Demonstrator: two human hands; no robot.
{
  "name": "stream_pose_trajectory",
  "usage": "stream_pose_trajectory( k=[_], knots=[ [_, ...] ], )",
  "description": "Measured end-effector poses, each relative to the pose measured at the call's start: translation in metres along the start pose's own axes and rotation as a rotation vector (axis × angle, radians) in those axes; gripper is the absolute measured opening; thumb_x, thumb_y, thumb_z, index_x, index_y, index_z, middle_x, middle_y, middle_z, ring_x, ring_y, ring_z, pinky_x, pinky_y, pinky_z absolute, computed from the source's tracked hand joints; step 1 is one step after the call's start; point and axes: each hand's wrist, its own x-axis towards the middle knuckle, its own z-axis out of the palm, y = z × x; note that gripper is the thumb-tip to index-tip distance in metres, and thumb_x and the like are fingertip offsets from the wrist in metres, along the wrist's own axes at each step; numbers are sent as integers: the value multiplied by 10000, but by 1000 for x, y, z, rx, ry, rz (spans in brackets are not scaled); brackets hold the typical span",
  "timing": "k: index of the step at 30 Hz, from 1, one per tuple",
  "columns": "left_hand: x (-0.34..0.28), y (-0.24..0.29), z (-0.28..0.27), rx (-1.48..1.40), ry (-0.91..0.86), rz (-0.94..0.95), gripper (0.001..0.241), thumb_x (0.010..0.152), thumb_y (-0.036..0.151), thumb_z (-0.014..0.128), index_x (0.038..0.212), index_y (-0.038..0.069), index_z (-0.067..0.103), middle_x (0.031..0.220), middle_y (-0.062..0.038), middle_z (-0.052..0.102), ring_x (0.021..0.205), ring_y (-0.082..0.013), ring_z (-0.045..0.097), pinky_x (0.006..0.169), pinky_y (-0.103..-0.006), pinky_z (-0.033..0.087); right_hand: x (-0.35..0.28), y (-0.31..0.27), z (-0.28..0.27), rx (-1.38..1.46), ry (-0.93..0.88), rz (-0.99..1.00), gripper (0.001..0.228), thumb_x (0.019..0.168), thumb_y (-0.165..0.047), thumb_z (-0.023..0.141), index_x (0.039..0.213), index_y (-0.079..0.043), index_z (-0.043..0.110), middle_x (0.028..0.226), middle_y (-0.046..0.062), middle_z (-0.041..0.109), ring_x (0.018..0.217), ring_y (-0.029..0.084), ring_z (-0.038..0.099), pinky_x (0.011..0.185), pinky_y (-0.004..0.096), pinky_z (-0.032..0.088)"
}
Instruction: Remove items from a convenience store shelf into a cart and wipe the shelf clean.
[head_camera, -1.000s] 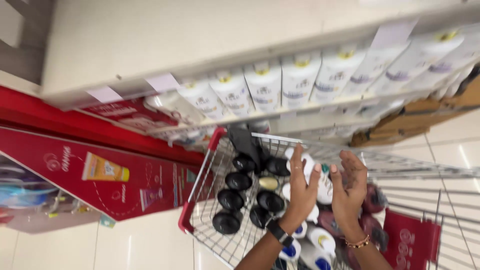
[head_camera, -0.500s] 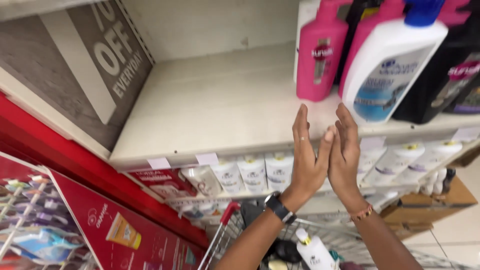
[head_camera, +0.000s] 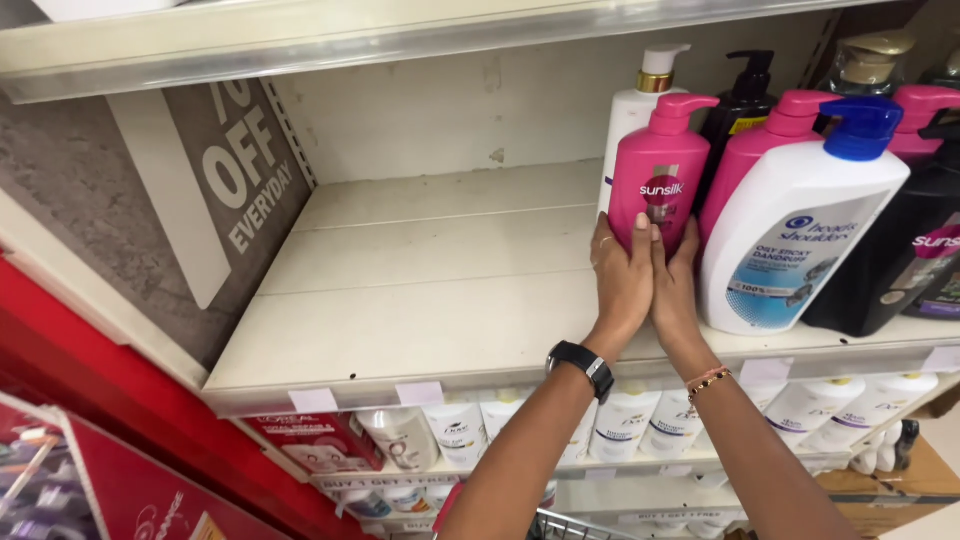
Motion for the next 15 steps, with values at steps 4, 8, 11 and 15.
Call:
stream_pose_trajectory(
  k=[4,8,11,15],
  knots=[
    [3,3,6,-31,-1,-100,948,1007,604,437,1527,-165,248,1524,-396,339,1438,-488,356,1185,-496,303,3,-8,-1,77,-31,112,877,1022,-593,412,1596,6,127,1579,261,355,1460,342,385,1176,378,311],
    [-1,6,3,-11,7,-146,933,1003,611,427,1547,-124,237,1528,-362,324,1418,-491,358,1154,-516,318,4,4,-1,-32,-19,84,853,1057,-608,411,1619,-10,180,1570,275,353,1460,370,357,1182,411,293],
    [-8,14,-5,21,9,-194,921,992,617,417,1553,-90,236,1518,-331,321,1395,-486,376,1128,-522,339,-1,12,0,-65,-7,65,808,1082,-594,438,1605,-9,245,1536,289,360,1435,389,347,1156,435,300],
    [-17,19,-24,23,12,-227,902,979,620,407,1556,-54,242,1516,-304,311,1373,-473,395,1114,-512,358,-5,-2,2,102,-78,153,819,1005,-612,493,1496,2,264,1403,242,531,1318,325,536,1084,390,416]
  ],
)
